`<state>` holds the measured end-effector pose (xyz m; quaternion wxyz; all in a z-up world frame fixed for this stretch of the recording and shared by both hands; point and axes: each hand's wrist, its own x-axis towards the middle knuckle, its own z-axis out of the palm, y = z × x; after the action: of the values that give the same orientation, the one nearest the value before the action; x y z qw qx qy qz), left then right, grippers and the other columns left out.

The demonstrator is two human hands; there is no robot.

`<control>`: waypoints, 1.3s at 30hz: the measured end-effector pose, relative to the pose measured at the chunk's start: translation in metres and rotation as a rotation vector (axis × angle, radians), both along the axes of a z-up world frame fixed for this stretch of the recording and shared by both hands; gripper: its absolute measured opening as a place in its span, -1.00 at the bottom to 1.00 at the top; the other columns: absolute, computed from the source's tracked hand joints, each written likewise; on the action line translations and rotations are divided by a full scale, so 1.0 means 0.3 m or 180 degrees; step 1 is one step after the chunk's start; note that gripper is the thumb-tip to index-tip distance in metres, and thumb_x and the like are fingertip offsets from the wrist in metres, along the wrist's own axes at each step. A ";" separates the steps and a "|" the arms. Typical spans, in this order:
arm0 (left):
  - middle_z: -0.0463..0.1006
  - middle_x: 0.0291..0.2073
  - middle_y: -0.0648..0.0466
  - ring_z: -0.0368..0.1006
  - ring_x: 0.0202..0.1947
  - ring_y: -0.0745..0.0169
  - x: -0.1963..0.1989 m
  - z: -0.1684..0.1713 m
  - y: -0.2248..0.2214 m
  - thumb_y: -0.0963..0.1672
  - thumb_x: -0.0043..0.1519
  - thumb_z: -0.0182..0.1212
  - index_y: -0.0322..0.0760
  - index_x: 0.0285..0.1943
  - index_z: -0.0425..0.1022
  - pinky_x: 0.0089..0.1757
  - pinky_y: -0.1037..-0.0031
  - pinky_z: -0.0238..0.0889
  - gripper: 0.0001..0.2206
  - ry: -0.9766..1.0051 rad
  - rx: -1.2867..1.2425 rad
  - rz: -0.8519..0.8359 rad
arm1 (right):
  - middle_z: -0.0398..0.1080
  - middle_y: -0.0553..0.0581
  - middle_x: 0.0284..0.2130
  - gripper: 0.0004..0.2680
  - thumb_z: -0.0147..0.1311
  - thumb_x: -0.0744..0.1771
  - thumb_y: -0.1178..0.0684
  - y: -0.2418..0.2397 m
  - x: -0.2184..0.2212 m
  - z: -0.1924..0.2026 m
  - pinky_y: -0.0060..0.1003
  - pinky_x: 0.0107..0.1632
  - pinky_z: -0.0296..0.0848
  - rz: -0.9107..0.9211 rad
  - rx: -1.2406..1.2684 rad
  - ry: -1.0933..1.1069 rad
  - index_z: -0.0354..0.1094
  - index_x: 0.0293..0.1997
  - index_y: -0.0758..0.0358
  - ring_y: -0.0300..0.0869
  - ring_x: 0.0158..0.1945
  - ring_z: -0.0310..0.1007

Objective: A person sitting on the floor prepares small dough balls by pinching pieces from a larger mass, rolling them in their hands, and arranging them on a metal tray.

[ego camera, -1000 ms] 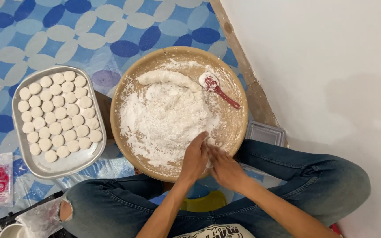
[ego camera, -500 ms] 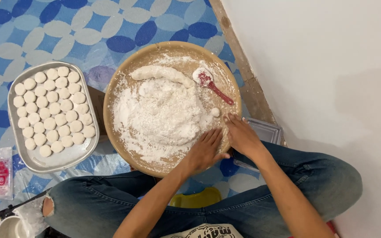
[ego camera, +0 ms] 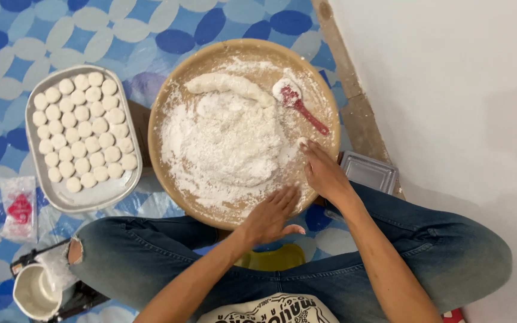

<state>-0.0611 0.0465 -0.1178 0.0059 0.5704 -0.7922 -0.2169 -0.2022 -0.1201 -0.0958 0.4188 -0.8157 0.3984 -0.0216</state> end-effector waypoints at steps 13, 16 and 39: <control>0.25 0.34 -0.40 0.22 0.34 -0.33 0.221 -0.008 0.222 0.29 0.24 -0.16 -0.57 0.45 0.14 0.24 0.06 0.13 -0.09 -0.0798 0.0236 0.1170 | -0.29 0.47 0.50 -0.51 -0.23 0.38 0.13 0.042 0.051 -0.155 0.13 0.45 -0.04 0.0152 0.0106 0.0554 -0.19 0.57 0.25 0.21 0.54 -0.23; 0.13 0.38 -0.48 0.09 0.40 -0.40 0.208 -0.068 0.234 0.29 0.35 -0.38 -0.65 0.44 0.10 0.30 0.04 -0.01 -0.10 -0.1037 0.0327 0.2059 | -0.06 0.47 0.45 -0.58 -0.15 0.38 0.12 0.089 0.046 -0.101 0.04 0.41 0.10 0.0459 -0.0277 0.0833 0.09 0.46 0.29 0.20 0.50 -0.05; -0.27 0.51 -0.51 -0.32 0.53 -0.43 0.370 0.042 0.152 0.43 0.10 -0.27 -0.70 0.53 -0.22 0.38 -0.01 -0.56 0.20 -0.0638 0.1440 0.3026 | -0.08 0.57 0.43 -0.54 -0.24 0.37 0.11 0.115 0.085 0.027 0.12 0.43 0.00 0.0171 0.0205 0.0680 -0.04 0.49 0.45 0.28 0.49 -0.09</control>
<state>0.0499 0.0922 -0.1052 -0.0953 0.8712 -0.3766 -0.3001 -0.1767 -0.0856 -0.0876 0.4004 -0.8099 0.4192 0.0895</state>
